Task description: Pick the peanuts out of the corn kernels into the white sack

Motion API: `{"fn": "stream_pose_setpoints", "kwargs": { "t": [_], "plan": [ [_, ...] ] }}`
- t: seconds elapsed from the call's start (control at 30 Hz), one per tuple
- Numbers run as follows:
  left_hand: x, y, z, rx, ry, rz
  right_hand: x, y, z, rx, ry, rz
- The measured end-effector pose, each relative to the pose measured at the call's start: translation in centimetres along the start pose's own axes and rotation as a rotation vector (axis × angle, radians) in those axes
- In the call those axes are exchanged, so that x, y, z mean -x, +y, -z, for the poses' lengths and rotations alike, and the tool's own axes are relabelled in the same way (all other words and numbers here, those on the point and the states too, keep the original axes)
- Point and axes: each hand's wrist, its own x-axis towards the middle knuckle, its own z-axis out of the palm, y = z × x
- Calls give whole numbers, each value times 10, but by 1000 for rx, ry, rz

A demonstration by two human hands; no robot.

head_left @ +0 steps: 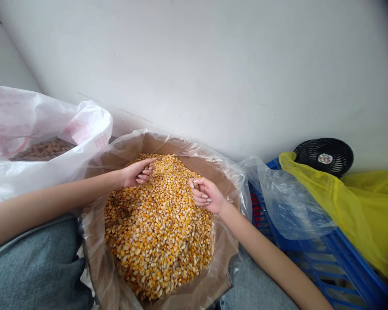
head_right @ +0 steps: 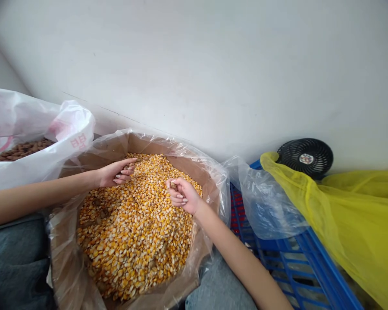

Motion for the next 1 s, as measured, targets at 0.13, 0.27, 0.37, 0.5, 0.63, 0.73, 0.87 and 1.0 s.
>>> {"fn": "stream_pose_setpoints", "kwargs": {
  "t": [0.13,0.27,0.37,0.5,0.63,0.73,0.87,1.0],
  "plan": [
    [-1,-2,0,-41,51,12,-5,2,4,-136,83,19],
    [-2,-2,1,-71,10,40,-9,3,12,-206,162,4],
    [-1,-3,3,-149,-32,87,-10,2,14,-223,216,-16],
    [-2,-7,3,-296,-61,100,-10,5,10,-149,237,8],
    [-2,-10,3,-382,-46,30,-12,14,7,102,311,93],
    [-2,-11,1,-459,58,-34,-17,21,9,418,437,164],
    [-2,-11,0,-568,195,-121,-35,24,13,921,543,308],
    [-4,-8,3,-571,294,-191,-57,20,12,1281,540,244]
  ]
}}
